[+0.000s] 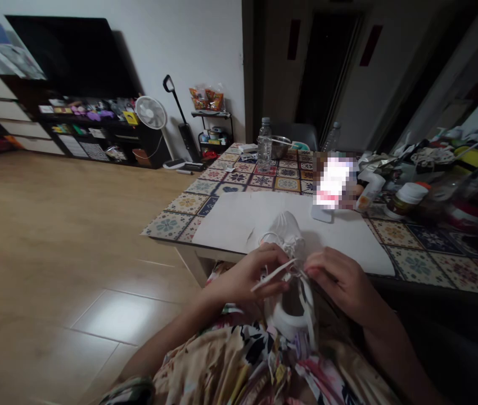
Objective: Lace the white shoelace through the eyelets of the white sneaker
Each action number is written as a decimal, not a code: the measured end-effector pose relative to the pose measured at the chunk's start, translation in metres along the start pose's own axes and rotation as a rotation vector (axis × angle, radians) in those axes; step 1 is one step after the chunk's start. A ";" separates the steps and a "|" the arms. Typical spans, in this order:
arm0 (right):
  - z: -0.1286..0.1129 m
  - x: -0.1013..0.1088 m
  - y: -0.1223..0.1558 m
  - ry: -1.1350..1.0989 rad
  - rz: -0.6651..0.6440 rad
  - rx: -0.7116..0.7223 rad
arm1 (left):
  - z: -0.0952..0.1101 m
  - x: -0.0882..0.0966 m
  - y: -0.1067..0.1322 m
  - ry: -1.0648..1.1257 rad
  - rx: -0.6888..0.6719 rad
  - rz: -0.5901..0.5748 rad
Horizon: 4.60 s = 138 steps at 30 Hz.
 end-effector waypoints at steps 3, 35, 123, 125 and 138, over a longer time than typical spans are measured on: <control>0.013 -0.013 -0.008 0.031 -0.039 -0.022 | -0.004 -0.003 -0.001 0.012 0.039 0.021; 0.031 0.022 0.006 -0.244 0.488 -0.190 | 0.034 0.034 0.019 0.484 -0.319 0.323; 0.074 -0.009 -0.006 -0.186 -0.177 -0.370 | -0.050 0.014 0.020 0.285 0.500 -0.077; 0.077 -0.012 -0.003 -0.222 -0.213 -0.388 | -0.051 0.013 0.021 0.270 0.514 -0.111; 0.069 0.001 0.003 -0.566 -0.352 -0.247 | -0.034 0.034 0.012 0.449 0.155 0.038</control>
Point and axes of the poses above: each hand's wrist, its own y-axis away from the middle knuckle, its own x-axis out of the back of the hand, z = x × y, the point moved 7 cm from there along -y, towards the middle knuckle, and after that the axes turned 7 degrees about -x, right-handed, at the moved point
